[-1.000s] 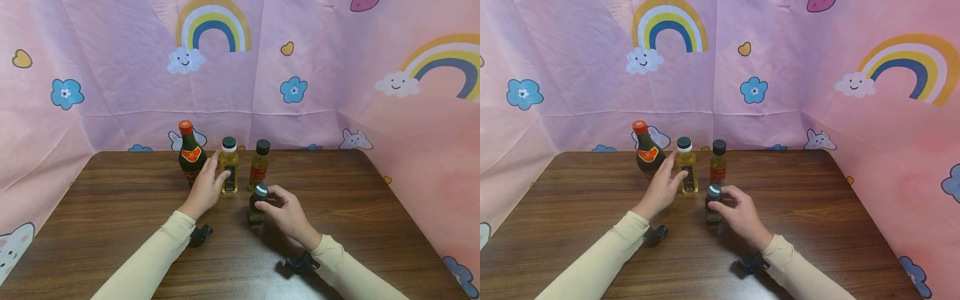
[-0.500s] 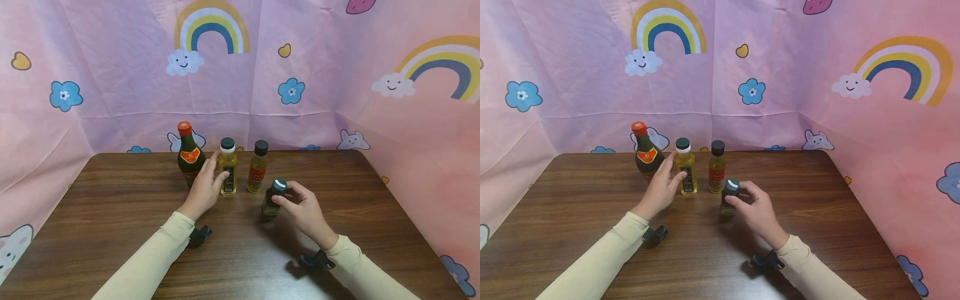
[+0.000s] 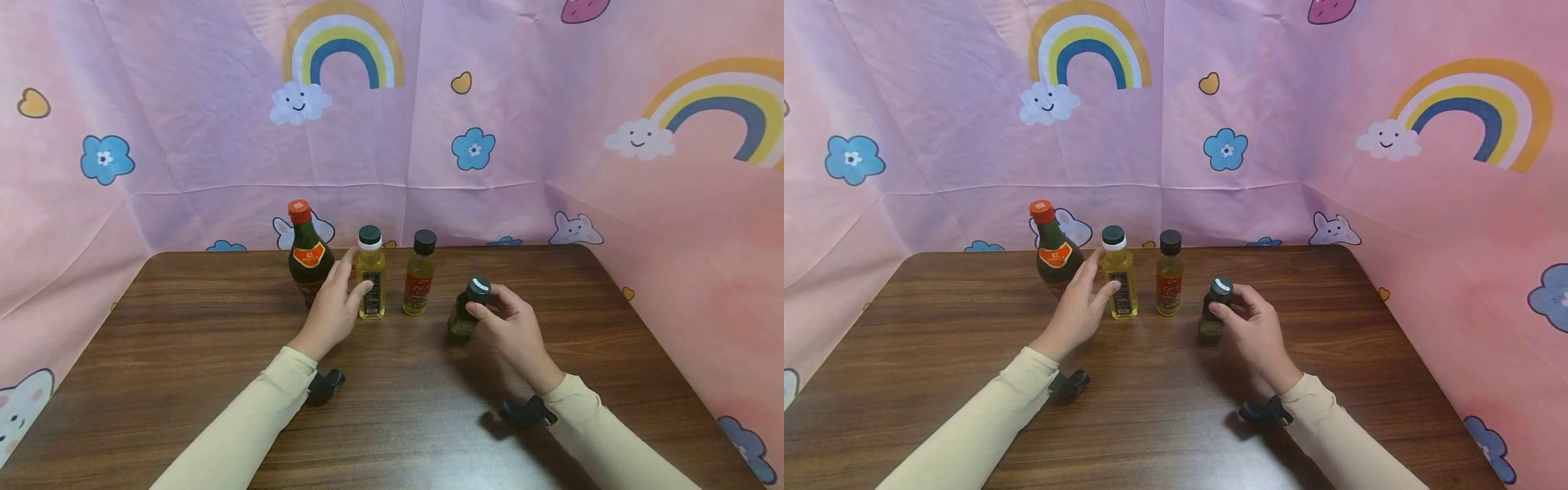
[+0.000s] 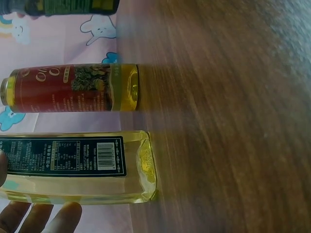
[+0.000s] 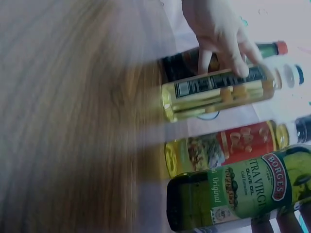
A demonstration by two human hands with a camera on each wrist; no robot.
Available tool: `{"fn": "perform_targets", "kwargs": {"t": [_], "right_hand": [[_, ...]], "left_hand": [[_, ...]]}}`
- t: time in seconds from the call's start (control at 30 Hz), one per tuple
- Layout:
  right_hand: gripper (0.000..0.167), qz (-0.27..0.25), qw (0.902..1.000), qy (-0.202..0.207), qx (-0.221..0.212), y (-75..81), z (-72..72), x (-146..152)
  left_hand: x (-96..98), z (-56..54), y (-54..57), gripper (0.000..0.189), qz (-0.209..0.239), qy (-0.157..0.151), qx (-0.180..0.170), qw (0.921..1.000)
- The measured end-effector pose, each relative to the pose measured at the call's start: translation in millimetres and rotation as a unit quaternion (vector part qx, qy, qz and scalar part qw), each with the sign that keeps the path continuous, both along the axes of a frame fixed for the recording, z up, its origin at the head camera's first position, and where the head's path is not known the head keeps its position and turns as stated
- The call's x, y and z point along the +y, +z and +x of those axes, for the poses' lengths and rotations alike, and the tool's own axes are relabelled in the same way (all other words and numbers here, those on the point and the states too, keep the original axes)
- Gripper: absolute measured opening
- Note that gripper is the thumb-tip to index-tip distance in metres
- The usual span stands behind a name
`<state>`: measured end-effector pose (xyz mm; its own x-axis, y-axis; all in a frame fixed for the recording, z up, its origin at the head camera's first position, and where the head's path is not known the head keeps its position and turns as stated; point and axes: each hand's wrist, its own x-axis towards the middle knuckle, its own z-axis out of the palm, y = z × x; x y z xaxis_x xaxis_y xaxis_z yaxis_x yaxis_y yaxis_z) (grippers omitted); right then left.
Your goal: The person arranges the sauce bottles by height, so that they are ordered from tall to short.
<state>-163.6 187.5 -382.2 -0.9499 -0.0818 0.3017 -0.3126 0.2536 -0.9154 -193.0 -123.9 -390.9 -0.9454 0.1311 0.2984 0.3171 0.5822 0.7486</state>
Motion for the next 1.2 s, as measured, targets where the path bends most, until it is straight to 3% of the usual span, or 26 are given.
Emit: {"fn": "perform_targets", "kwargs": {"t": [0.27, 0.53, 0.93, 1.2], "right_hand": [[0.03, 0.009, 0.9996, -0.028, 0.006, -7.6, -24.8, 3], [0.036, -0.006, 0.9995, -0.027, -0.016, -10.8, -43.1, 2], [0.038, -0.012, 0.9994, -0.008, -0.033, -14.1, -52.7, -3], [0.042, 0.016, 0.9981, 0.014, -0.058, -14.0, -59.4, -3]], "left_hand": [[1.4, 0.2, -0.9, 0.07, 0.0, 0.003, 0.001, 1.0], [2.0, -0.8, -1.8, 0.069, -0.005, -0.001, 0.006, 1.0], [1.2, 0.0, -2.1, 0.07, -0.001, -0.006, 0.014, 0.9999], [-0.2, 1.0, -1.7, 0.069, -0.002, -0.003, 0.012, 0.9999]]}}
